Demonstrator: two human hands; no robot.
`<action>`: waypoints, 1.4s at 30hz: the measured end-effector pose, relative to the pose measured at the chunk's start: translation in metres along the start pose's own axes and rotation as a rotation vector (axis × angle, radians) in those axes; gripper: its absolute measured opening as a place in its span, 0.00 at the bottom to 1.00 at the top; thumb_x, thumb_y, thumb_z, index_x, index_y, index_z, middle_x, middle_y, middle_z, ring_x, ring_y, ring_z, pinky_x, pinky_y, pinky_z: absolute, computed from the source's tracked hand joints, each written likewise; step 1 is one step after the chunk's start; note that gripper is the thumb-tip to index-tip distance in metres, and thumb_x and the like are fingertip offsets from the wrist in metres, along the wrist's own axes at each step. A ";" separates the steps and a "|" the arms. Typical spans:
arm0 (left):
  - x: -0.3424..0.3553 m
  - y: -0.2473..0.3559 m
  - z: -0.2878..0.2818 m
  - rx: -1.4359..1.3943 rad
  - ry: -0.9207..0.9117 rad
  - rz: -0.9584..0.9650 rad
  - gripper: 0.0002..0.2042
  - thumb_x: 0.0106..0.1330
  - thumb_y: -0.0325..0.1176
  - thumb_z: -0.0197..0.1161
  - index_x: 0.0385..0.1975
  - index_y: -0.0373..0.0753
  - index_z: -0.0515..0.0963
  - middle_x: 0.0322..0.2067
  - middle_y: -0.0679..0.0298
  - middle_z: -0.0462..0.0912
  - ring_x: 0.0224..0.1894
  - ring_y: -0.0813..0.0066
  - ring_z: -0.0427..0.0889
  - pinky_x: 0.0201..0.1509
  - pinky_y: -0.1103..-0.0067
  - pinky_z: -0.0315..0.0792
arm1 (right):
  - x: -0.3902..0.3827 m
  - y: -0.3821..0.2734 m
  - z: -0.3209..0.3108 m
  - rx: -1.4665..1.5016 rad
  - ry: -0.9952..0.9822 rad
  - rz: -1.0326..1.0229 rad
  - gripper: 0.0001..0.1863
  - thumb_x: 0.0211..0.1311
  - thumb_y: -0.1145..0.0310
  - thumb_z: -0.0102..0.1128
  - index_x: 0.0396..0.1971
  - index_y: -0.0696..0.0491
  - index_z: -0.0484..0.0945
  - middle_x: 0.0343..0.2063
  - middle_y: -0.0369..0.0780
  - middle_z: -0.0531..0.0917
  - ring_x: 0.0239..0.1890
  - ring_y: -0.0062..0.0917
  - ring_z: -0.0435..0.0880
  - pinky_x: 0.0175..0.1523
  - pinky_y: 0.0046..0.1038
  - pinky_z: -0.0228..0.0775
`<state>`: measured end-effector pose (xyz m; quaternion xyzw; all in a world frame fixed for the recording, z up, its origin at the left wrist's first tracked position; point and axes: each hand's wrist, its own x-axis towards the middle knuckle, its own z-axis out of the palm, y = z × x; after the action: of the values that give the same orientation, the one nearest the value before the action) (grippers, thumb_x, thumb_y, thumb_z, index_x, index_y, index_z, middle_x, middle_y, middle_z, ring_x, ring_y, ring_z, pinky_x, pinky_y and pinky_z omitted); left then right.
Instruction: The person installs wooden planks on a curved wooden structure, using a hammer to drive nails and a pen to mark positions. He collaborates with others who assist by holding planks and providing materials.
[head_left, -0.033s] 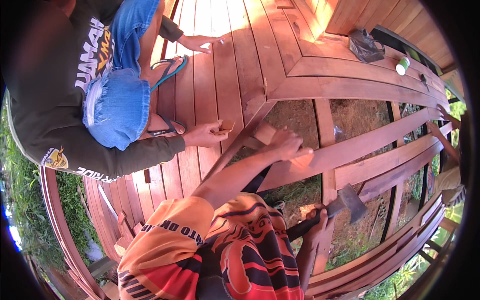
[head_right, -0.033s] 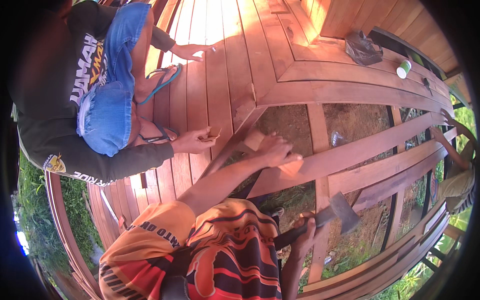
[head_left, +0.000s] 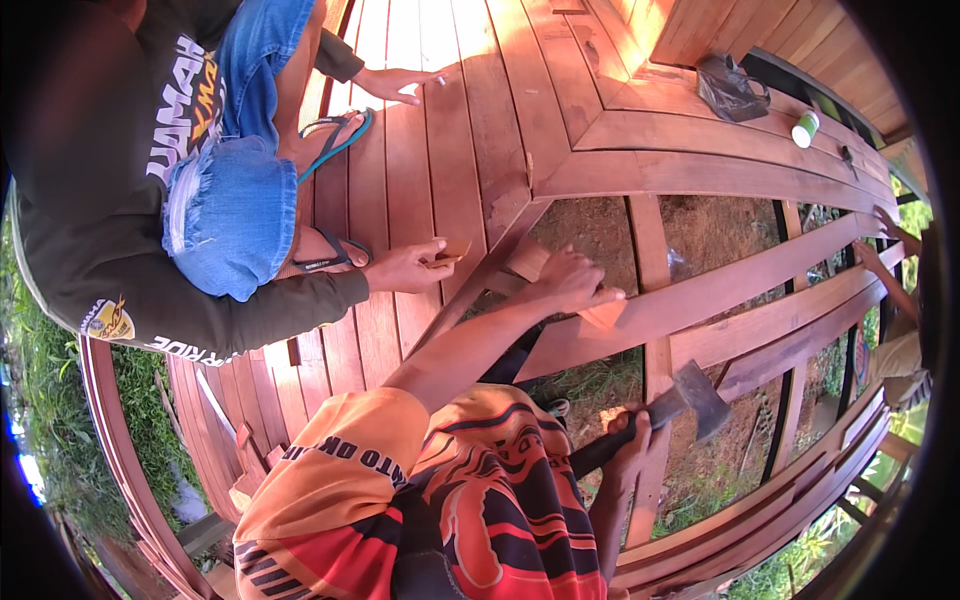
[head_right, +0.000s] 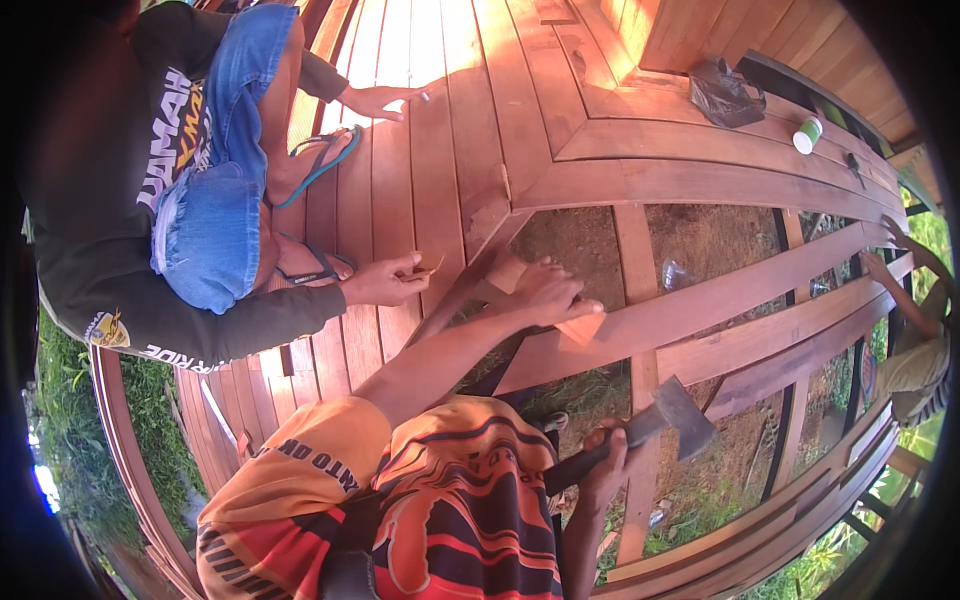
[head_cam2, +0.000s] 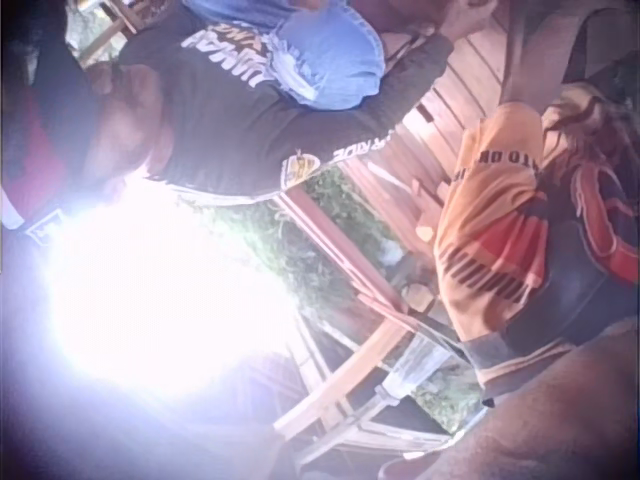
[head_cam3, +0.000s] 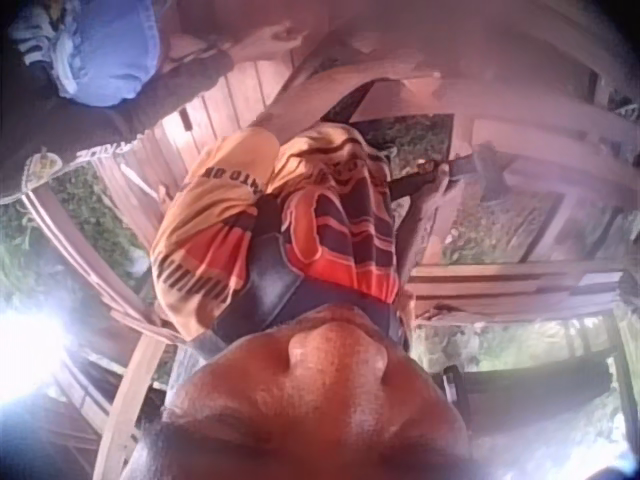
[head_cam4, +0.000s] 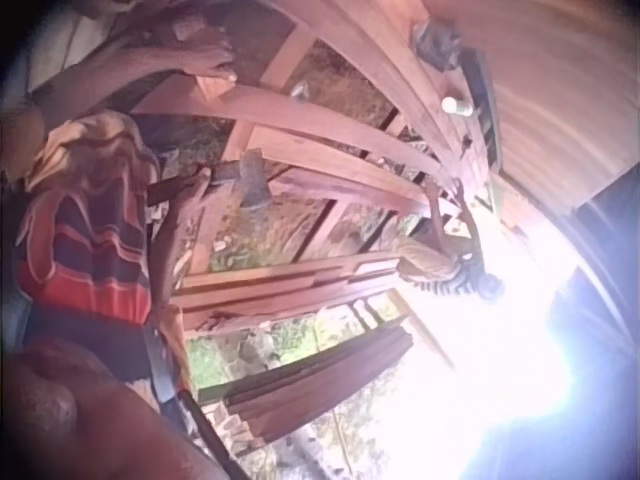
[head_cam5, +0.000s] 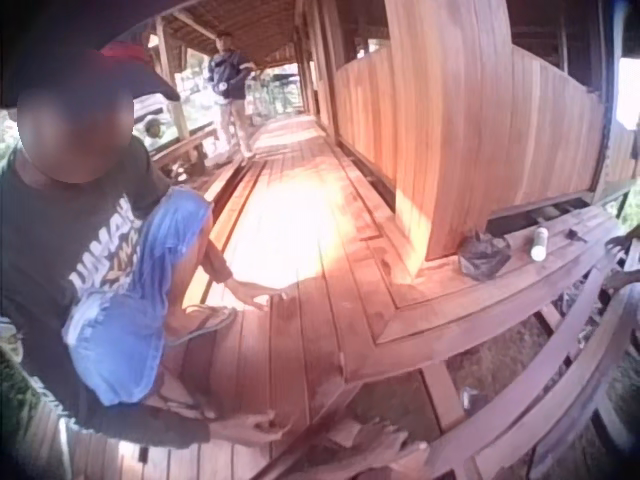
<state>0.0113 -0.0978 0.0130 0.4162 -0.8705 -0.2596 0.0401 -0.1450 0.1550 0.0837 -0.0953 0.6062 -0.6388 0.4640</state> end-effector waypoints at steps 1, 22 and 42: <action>0.006 -0.008 -0.005 0.025 -0.031 -0.022 0.38 0.70 0.71 0.44 0.25 0.39 0.85 0.28 0.50 0.86 0.40 0.50 0.86 0.57 0.56 0.73 | 0.002 0.003 0.014 -0.003 -0.007 0.016 0.21 0.72 0.70 0.53 0.61 0.54 0.64 0.35 0.41 0.79 0.27 0.22 0.76 0.29 0.25 0.72; 0.023 -0.039 -0.027 0.040 -0.022 -0.073 0.32 0.77 0.54 0.42 0.23 0.39 0.86 0.27 0.45 0.86 0.35 0.45 0.88 0.46 0.53 0.79 | 0.032 0.043 0.089 0.091 -0.085 0.080 0.11 0.78 0.69 0.48 0.54 0.52 0.64 0.36 0.41 0.79 0.29 0.22 0.77 0.31 0.26 0.74; 0.018 -0.038 -0.022 0.036 -0.031 0.007 0.30 0.75 0.54 0.45 0.22 0.40 0.86 0.26 0.48 0.86 0.34 0.47 0.87 0.45 0.55 0.78 | 0.046 0.030 0.094 -0.008 -0.152 0.187 0.10 0.76 0.64 0.53 0.49 0.52 0.69 0.30 0.36 0.75 0.23 0.19 0.74 0.25 0.25 0.69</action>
<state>0.0328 -0.1405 0.0111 0.4095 -0.8770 -0.2504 0.0199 -0.0922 0.0630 0.0607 -0.0884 0.5782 -0.5811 0.5658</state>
